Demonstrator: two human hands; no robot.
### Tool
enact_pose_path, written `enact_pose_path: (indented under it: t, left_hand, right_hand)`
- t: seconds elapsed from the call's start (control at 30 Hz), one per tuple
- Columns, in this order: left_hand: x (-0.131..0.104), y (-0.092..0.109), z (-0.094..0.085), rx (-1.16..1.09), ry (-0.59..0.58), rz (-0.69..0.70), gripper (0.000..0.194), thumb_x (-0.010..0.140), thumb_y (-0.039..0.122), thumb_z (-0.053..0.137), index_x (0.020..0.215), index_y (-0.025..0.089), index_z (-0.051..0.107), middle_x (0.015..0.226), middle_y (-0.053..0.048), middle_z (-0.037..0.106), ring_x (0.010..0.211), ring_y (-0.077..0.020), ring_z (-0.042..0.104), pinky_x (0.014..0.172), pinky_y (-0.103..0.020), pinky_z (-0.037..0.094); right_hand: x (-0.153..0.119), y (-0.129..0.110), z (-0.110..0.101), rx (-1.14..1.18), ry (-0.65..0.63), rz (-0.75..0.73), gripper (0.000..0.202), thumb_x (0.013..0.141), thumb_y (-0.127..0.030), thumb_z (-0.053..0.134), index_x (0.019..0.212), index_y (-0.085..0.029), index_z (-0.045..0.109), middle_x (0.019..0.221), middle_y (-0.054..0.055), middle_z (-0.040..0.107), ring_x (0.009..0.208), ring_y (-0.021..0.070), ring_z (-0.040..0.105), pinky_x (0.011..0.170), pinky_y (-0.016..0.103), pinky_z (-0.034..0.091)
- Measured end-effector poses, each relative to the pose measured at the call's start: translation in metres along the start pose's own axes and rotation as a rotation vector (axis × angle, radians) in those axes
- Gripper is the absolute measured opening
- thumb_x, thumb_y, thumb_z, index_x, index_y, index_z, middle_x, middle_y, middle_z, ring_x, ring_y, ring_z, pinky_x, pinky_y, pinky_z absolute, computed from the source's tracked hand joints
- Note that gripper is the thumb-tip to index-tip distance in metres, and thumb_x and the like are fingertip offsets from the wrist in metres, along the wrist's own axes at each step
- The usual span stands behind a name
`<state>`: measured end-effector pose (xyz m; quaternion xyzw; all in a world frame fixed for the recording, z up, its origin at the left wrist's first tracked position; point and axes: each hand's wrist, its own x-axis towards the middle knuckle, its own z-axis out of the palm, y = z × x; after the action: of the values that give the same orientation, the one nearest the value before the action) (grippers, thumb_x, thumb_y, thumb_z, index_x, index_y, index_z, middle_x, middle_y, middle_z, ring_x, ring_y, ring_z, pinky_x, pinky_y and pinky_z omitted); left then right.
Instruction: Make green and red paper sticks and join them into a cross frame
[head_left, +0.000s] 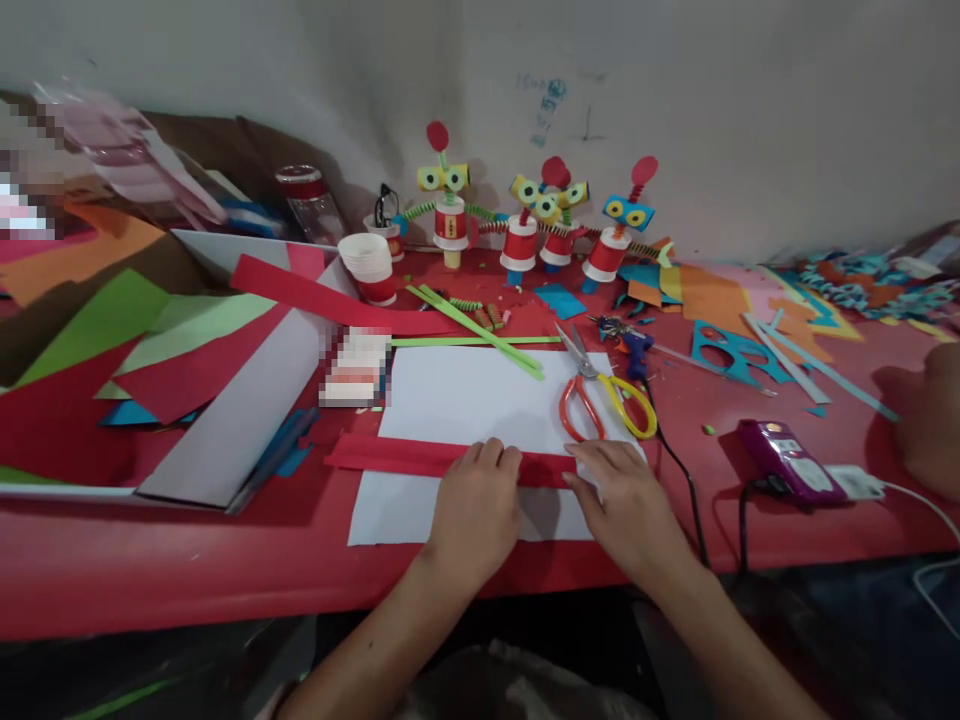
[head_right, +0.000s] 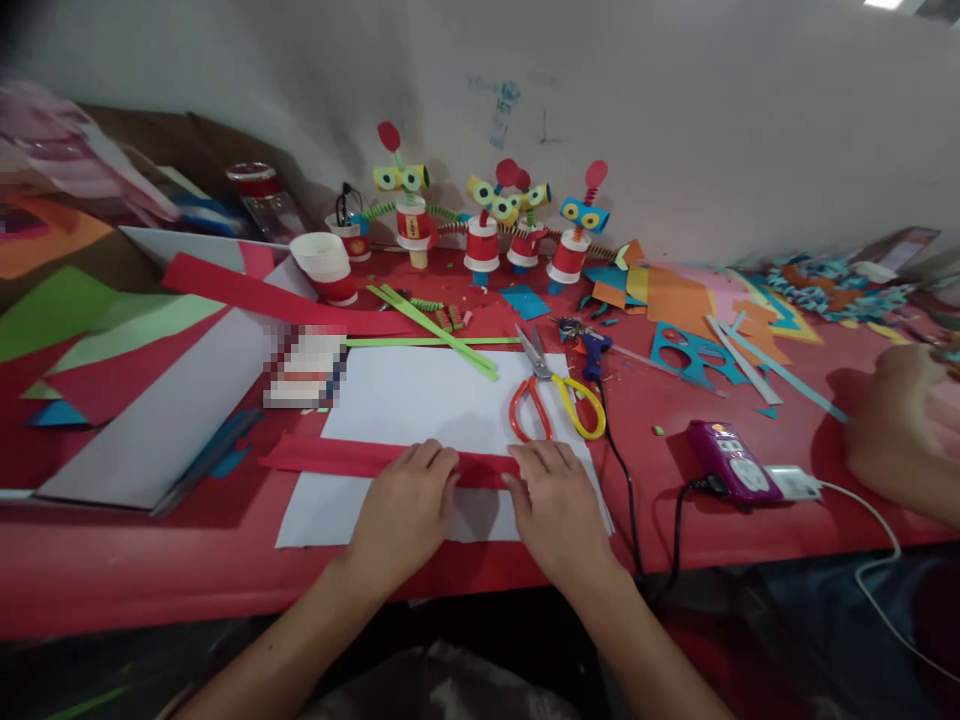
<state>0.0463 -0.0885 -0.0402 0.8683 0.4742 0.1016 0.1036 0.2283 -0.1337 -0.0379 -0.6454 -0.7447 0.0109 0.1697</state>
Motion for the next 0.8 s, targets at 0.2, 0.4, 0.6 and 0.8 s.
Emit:
enact_pose_path:
  t: [0.2,0.4,0.6,0.8]
  left_hand:
    - [0.004,-0.012,-0.001,-0.094,0.029,0.098,0.025,0.085,0.012,0.046,0.109,0.015,0.053,0.109,-0.01,0.054,0.1,-0.0248,0.048,0.085,-0.041,0.047]
    - [0.001,-0.017,0.0,-0.166,0.028,0.068,0.032,0.082,0.017,0.05,0.114,0.019,0.052,0.114,-0.008,0.051,0.105,-0.0263,0.044,0.091,-0.045,0.043]
    - [0.002,-0.019,0.005,-0.154,0.032,0.148,0.021,0.084,0.017,0.049,0.105,0.018,0.053,0.108,-0.006,0.056,0.103,-0.0244,0.045,0.093,-0.045,0.039]
    - [0.003,-0.025,0.009,-0.213,0.032,0.205,0.031,0.082,0.007,0.051,0.109,0.02,0.055,0.106,-0.004,0.057,0.1,-0.0212,0.048,0.092,-0.038,0.041]
  right_hand:
    - [0.016,0.007,0.014,0.193,-0.059,-0.052,0.024,0.089,-0.013,0.049,0.108,-0.014,0.063,0.102,0.012,0.065,0.097,0.027,0.057,0.09,0.047,0.047]
    - [0.025,0.011,0.016,0.304,-0.088,-0.048,0.013,0.086,-0.018,0.052,0.091,-0.021,0.063,0.091,0.007,0.065,0.087,0.0245,0.061,0.078,0.041,0.051]
    - [0.027,0.013,0.015,0.32,-0.047,-0.051,0.011,0.087,-0.021,0.052,0.084,-0.023,0.062,0.083,0.004,0.067,0.078,0.0209,0.064,0.068,0.033,0.051]
    - [0.023,0.016,0.014,0.346,-0.039,-0.079,0.014,0.088,-0.015,0.054,0.086,-0.022,0.066,0.083,0.003,0.069,0.078,0.0188,0.065,0.07,0.03,0.052]
